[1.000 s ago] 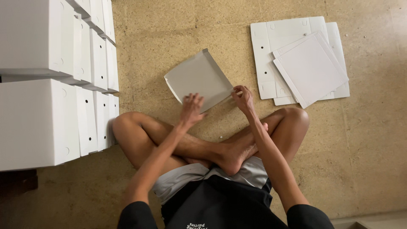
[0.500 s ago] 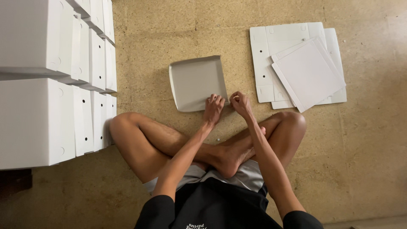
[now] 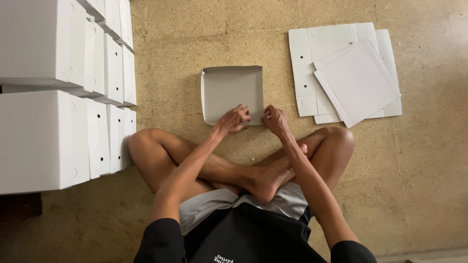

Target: The person sits on the floor and assembles a white cardboard box by folding and tucking the flaps into place. They manipulate the box flaps by hand to form the structure.

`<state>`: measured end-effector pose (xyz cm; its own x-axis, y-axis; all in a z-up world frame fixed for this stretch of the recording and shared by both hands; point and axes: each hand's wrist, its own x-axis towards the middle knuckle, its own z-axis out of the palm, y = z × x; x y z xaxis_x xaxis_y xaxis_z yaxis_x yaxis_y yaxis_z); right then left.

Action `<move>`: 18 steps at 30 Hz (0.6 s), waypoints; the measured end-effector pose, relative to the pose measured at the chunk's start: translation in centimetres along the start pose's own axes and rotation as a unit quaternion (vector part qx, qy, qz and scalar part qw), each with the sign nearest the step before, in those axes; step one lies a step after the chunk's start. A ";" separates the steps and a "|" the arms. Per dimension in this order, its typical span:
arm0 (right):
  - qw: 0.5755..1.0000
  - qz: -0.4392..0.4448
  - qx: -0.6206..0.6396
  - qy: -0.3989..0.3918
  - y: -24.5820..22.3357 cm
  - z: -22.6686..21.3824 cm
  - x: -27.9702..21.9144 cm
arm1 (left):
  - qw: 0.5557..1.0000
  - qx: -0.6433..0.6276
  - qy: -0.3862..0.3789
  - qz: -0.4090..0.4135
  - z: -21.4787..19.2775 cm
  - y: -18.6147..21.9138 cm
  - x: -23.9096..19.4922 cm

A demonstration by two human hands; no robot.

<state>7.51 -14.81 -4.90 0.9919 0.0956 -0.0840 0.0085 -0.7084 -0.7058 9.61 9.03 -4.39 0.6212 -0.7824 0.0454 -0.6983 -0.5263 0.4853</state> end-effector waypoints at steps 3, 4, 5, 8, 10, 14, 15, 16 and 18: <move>1.000 -0.012 0.000 0.009 -2.2 -1.1 -0.7 | 0.998 0.044 0.002 -0.034 1.7 -3.1 -2.5; 1.000 -0.011 0.001 0.008 -3.2 -1.3 -0.8 | 0.998 0.044 0.001 -0.036 -0.1 -1.7 -2.9; 0.997 -0.079 -0.013 0.020 -4.3 -1.5 -0.7 | 0.998 0.034 0.003 -0.053 -2.0 -0.5 -3.2; 0.983 -0.179 -0.042 -0.018 -7.3 -1.5 -1.8 | 0.996 0.029 0.020 -0.082 -2.1 -0.5 -3.6; 0.974 -0.209 -0.058 -0.068 -7.6 -1.0 -2.2 | 0.995 0.031 0.033 -0.093 -0.2 -1.7 -3.5; 0.946 -0.273 -0.169 -0.034 -6.5 0.0 -1.3 | 0.992 0.083 0.001 -0.098 0.2 -3.2 -4.2; 0.941 -0.290 -0.172 -0.021 -6.4 0.2 -1.1 | 0.987 0.136 -0.024 -0.083 -0.5 -3.3 -4.6; 0.941 -0.290 -0.171 -0.022 -6.3 0.4 -1.1 | 0.987 0.136 -0.024 -0.084 -1.2 -3.8 -5.3; 0.944 -0.288 -0.161 -0.002 -6.3 0.8 -1.0 | 0.976 0.191 -0.042 -0.094 -2.5 -4.9 -7.0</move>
